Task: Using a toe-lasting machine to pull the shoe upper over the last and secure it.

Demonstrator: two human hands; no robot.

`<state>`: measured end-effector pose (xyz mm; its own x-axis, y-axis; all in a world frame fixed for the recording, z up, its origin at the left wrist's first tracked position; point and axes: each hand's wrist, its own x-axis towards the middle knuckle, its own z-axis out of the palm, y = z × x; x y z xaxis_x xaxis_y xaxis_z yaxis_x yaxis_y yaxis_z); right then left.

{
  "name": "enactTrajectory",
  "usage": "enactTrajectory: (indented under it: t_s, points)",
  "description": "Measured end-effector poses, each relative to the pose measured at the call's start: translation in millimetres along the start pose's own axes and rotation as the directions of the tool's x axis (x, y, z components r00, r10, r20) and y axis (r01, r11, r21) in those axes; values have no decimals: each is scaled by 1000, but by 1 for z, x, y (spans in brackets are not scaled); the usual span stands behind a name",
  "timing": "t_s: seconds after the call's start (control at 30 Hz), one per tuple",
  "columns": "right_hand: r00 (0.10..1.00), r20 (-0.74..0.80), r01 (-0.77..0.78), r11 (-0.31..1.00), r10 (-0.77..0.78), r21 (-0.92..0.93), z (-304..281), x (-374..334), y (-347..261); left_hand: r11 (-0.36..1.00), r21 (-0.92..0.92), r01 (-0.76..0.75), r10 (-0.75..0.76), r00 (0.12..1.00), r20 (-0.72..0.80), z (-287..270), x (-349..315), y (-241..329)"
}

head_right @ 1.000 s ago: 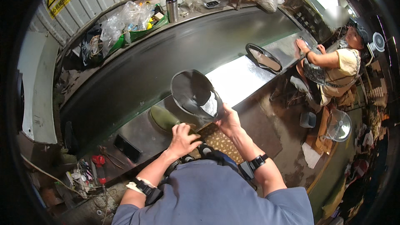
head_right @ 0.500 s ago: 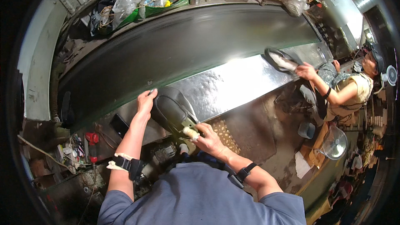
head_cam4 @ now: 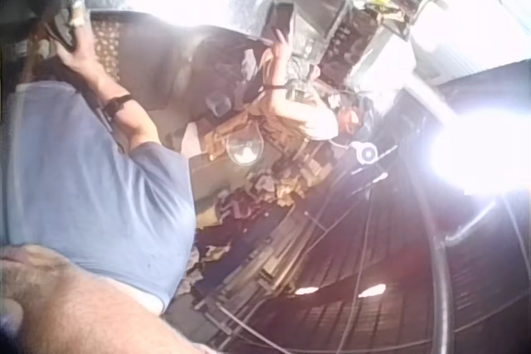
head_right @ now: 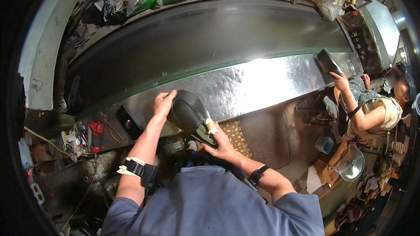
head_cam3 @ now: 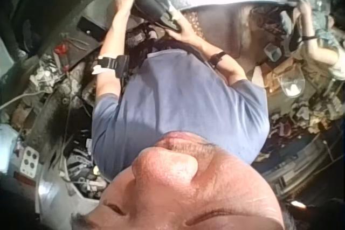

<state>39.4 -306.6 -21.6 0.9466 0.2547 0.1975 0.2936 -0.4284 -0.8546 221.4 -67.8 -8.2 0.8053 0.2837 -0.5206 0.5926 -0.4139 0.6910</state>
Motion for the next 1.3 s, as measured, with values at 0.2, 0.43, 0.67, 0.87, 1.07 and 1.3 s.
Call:
enactTrajectory:
  t_s: [0.2, 0.43, 0.67, 0.87, 1.07, 1.3]
  points:
    - [998, 65, -10, 997, 5, 73, 0, -5, 11, 996, 56, -66, 77, 975, -206, 27, -25, 6]
    - [906, 350, -405, 725, 237, 557, -27, 22, -20, 955, -247, -165, 115, 971, -208, -4, -53, -3]
    - [602, 628, -799, 377, 494, 469, -11, 96, -72, 845, -463, -267, 89, 924, -371, -68, -118, -8]
    - [736, 662, -582, 633, 143, 510, 61, 76, -181, 868, -394, -300, -96, 679, -728, -170, -216, -84]
    - [461, 881, -679, 598, -102, 425, 142, 16, -294, 219, -866, -449, -421, 757, -499, -260, -386, -187]
    - [8, 1000, -912, 410, -26, 17, 229, -94, -401, 281, -435, -855, -288, 357, -888, -260, -556, -269]
